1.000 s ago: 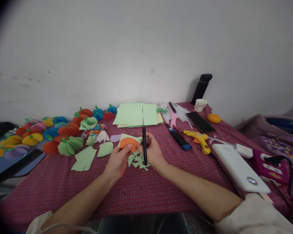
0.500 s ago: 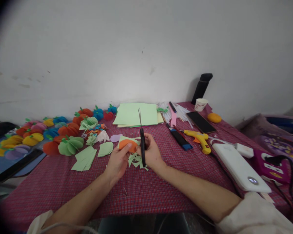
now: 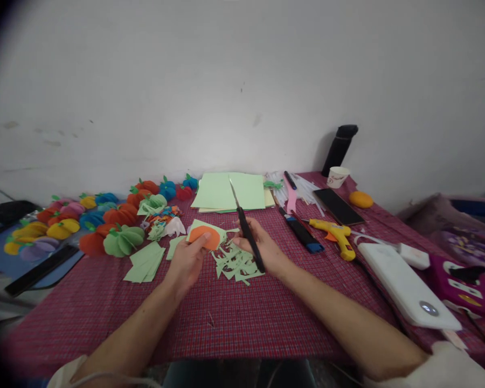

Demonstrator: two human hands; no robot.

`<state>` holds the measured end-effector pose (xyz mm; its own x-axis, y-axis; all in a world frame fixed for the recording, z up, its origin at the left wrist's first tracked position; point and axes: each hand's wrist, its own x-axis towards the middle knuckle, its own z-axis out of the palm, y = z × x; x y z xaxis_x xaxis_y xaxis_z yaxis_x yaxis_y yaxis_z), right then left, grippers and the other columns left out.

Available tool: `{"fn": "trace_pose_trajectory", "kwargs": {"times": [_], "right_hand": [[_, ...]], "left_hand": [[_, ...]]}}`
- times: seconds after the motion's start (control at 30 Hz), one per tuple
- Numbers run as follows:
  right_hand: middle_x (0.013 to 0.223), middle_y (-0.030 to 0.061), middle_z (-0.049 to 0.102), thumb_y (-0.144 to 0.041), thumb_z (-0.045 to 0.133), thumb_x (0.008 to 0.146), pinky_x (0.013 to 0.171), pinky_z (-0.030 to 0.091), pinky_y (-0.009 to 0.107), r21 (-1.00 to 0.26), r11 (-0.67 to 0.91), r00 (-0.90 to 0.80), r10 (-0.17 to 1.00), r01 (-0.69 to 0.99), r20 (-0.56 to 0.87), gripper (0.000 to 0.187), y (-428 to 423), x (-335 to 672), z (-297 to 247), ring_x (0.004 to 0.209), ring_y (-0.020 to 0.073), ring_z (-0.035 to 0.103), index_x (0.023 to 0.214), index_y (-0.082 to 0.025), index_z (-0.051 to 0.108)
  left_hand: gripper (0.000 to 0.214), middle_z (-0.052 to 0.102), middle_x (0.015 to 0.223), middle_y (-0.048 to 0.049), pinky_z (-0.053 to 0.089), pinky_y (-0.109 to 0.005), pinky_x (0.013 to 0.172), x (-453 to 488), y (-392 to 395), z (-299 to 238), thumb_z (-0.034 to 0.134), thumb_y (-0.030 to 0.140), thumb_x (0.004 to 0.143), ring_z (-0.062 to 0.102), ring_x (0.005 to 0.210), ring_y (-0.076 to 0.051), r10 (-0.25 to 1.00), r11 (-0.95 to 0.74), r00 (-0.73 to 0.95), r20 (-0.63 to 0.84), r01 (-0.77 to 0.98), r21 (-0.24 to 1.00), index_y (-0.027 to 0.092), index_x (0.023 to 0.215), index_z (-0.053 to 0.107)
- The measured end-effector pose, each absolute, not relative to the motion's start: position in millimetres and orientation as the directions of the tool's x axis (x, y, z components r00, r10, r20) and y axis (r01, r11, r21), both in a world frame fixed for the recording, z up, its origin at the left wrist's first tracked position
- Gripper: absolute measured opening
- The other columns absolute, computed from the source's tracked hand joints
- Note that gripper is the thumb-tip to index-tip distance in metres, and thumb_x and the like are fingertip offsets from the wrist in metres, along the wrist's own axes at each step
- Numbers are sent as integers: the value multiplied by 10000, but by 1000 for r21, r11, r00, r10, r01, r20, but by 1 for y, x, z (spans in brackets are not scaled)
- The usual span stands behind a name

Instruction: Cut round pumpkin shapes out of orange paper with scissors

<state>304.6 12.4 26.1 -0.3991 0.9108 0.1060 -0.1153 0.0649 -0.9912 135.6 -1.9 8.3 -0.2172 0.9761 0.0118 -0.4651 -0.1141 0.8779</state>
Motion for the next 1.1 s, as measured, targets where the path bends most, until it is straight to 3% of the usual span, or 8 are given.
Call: {"fn": "trace_pose_trajectory", "kwargs": {"times": [0.17, 0.37, 0.63, 1.1], "right_hand": [[790, 40, 564, -356, 535, 760, 534, 378, 226, -998, -48, -746, 664, 32, -56, 396, 13, 328, 43, 633, 113, 524, 1081, -141, 451], [734, 29, 562, -362, 514, 784, 489, 365, 195, -984, -125, -830, 529, 127, -175, 325, 4, 320, 37, 570, 84, 520, 1002, -125, 469], [710, 24, 555, -371, 526, 772, 474, 387, 193, -965, -188, -831, 494, 182, -254, 322, 5, 315, 27, 550, 79, 513, 975, -126, 481], [697, 19, 556, -387, 534, 760, 466, 390, 185, -956, -214, -830, 482, 200, -281, 324, 7, 317, 29, 531, 71, 513, 941, -123, 486]], "left_hand": [[177, 646, 691, -7, 441, -235, 669, 109, 9, 18, 701, 159, 550, 589, 657, -106, 954, -116, -293, -62, -553, 825, 120, 699, 615], [189, 650, 685, -1, 449, -229, 646, 95, 16, 22, 707, 115, 529, 597, 653, -104, 930, -175, -360, -72, -608, 774, 132, 687, 604], [172, 649, 710, -3, 456, -221, 613, 91, 18, 16, 686, 110, 572, 599, 655, -104, 948, -204, -319, -6, -620, 758, 124, 722, 603], [167, 650, 692, -5, 466, -215, 618, 92, 17, 19, 694, 89, 555, 602, 650, -100, 939, -215, -342, -25, -644, 735, 120, 695, 607]]}}
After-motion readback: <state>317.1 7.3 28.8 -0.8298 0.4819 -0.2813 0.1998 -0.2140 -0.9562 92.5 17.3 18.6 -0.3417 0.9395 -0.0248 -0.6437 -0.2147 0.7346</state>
